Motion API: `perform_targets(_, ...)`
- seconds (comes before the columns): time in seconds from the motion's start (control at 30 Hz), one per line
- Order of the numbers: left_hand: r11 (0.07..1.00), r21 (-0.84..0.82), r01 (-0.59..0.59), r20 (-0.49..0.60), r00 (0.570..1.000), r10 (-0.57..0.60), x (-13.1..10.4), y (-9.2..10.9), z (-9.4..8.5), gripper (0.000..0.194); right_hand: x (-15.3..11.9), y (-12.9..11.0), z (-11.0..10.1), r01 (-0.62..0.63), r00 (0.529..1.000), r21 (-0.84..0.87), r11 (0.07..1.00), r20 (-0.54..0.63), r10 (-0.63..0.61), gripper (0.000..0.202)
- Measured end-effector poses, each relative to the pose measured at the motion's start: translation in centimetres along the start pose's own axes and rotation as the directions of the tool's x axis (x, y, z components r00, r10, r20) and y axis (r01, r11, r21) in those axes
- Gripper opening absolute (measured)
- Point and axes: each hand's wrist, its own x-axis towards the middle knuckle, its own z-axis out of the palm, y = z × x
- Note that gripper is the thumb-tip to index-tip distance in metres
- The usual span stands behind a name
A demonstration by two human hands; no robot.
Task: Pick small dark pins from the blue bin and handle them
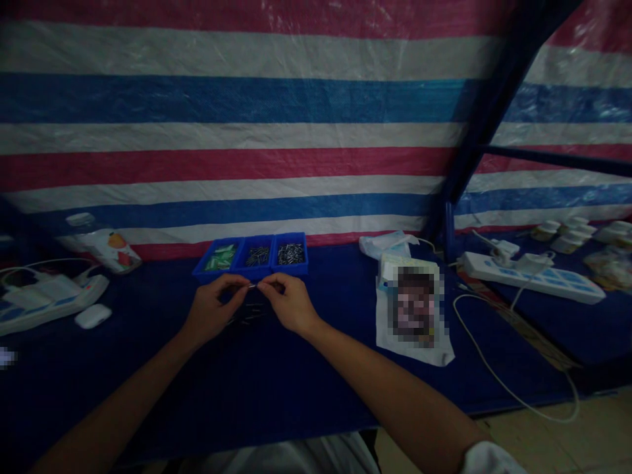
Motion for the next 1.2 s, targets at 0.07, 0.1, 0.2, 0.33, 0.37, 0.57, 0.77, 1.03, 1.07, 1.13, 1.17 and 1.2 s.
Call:
perform_targets(0.07, 0.999, 0.041, -0.031, 0.008, 1.0, 0.03, 0.0, 0.0, -0.1, 0.02, 0.0, -0.1, -0.2, -0.005, 1.0, 0.009, 1.0, 0.004, 0.005, 0.018)
perform_targets(0.1, 0.998, 0.056, -0.04, 0.016, 0.999, 0.039, 0.0, 0.0, -0.2, 0.02, 0.0, -0.2, -0.2, -0.01, 1.0, 0.014, 1.0, 0.006, 0.01, 0.018)
perform_targets(0.2, 0.996, 0.073, -0.054, 0.053, 0.997, 0.05, 0.0, 0.1, -0.3, 0.021, 0.1, -0.5, -0.5, -0.043, 0.999, 0.04, 0.998, 0.004, 0.043, 0.019)
perform_targets(0.33, 0.995, 0.077, -0.057, 0.05, 0.997, 0.053, 0.1, 0.1, -0.9, 0.024, 0.5, -0.4, -1.1, -0.123, 0.992, 0.111, 0.986, 0.007, 0.123, 0.034)
perform_targets(0.37, 0.995, 0.086, -0.053, 0.042, 0.998, 0.05, 0.2, 0.0, -1.1, 0.025, 0.6, -0.4, -1.3, -0.147, 0.989, 0.129, 0.981, 0.01, 0.147, 0.038)
perform_targets(0.57, 0.982, 0.188, -0.001, 0.002, 1.0, 0.001, 1.3, -0.9, -3.6, 0.027, 0.9, 0.0, -2.8, -0.2, 0.978, 0.166, 0.966, -0.024, 0.206, 0.044)
perform_targets(0.77, 0.941, 0.335, 0.049, 0.111, 0.99, -0.091, -1.1, -1.0, -7.5, 0.036, 0.2, 0.4, -2.4, -0.084, 0.996, -0.092, 0.992, 0.002, 0.085, 0.038)
perform_targets(1.03, 0.906, 0.396, 0.15, 0.303, 0.91, -0.283, -7.5, -3.3, -9.1, 0.048, -2.4, 0.0, 0.6, 0.338, 0.902, -0.532, 0.776, 0.418, -0.106, 0.033)
perform_targets(1.07, 0.912, 0.378, 0.159, 0.309, 0.907, -0.286, -7.4, -3.7, -8.9, 0.044, -2.5, 0.1, 0.8, 0.369, 0.889, -0.563, 0.739, 0.446, -0.104, 0.035)
perform_targets(1.13, 0.925, 0.346, 0.155, 0.328, 0.904, -0.274, -6.9, -4.3, -8.4, 0.036, -2.5, 0.2, 0.9, 0.421, 0.868, -0.612, 0.669, 0.486, -0.102, 0.034)
perform_targets(1.17, 0.929, 0.339, 0.147, 0.336, 0.904, -0.266, -6.5, -4.5, -8.2, 0.034, -2.5, 0.3, 0.9, 0.442, 0.86, -0.631, 0.638, 0.5, -0.102, 0.033)
perform_targets(1.2, 0.931, 0.34, 0.136, 0.343, 0.904, -0.257, -6.1, -4.6, -8.0, 0.032, -2.4, 0.4, 0.9, 0.458, 0.855, -0.647, 0.61, 0.509, -0.101, 0.033)
